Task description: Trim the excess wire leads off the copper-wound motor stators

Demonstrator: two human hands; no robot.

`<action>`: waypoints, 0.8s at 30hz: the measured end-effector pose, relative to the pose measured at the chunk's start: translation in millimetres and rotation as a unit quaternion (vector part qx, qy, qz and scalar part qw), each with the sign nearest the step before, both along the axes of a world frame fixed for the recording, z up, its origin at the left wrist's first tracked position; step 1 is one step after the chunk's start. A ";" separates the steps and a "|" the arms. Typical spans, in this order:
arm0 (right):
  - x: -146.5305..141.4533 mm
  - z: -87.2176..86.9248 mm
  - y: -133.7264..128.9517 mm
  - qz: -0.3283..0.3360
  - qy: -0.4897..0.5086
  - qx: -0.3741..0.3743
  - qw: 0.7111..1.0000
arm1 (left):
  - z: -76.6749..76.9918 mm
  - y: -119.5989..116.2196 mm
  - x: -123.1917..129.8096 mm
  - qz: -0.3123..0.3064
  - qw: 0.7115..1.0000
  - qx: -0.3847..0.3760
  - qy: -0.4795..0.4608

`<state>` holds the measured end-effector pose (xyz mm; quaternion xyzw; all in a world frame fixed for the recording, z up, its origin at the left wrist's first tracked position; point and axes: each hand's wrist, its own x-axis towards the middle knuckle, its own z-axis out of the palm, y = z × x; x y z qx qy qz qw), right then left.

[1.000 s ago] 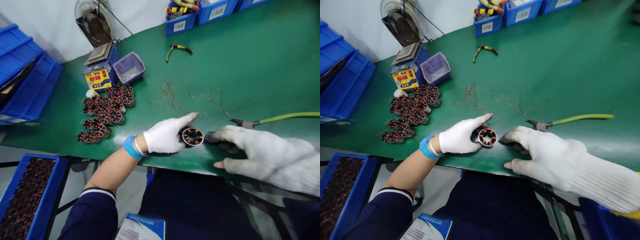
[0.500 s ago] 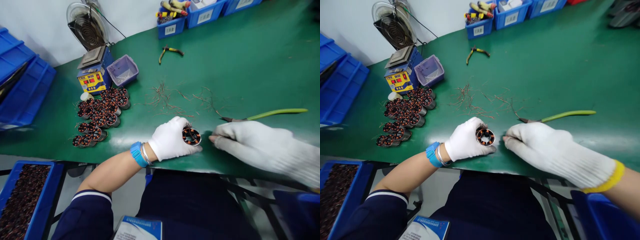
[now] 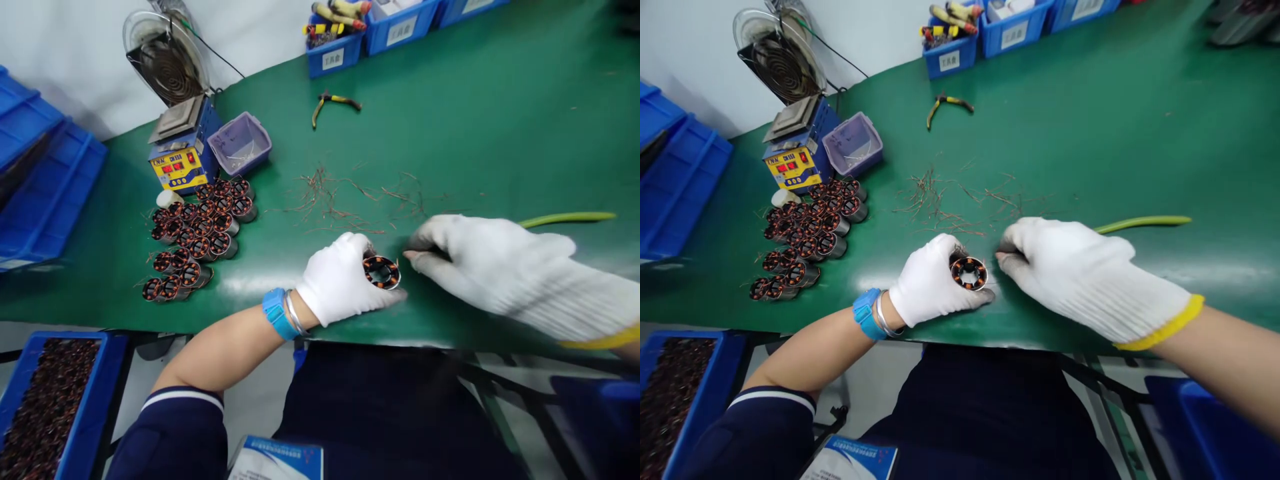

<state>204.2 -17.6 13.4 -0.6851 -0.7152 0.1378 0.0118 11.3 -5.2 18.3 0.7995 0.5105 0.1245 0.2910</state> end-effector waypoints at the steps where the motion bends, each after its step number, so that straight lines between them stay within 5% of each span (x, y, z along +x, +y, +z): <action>1: 1.0 0.2 -0.3 0.007 0.012 0.005 1.000 | -0.3 0.1 -0.1 -0.003 1.000 -0.001 0.005; 5: -8.6 0.3 -1.5 0.037 0.108 0.011 0.993 | -4.3 -1.0 -2.3 -0.040 0.999 0.029 0.006; 10: -18.6 -1.8 -2.6 -0.008 0.239 0.008 0.971 | -10.1 -2.9 -4.3 -0.087 0.993 0.063 0.042; 16: -11.8 7.4 -0.3 -0.093 0.220 -0.047 0.970 | -8.4 -3.3 -2.9 -0.043 0.999 0.029 0.013; 24: -26.8 -6.5 -2.8 0.010 0.317 0.018 0.948 | -7.2 -5.8 -3.7 -0.031 0.999 0.021 -0.008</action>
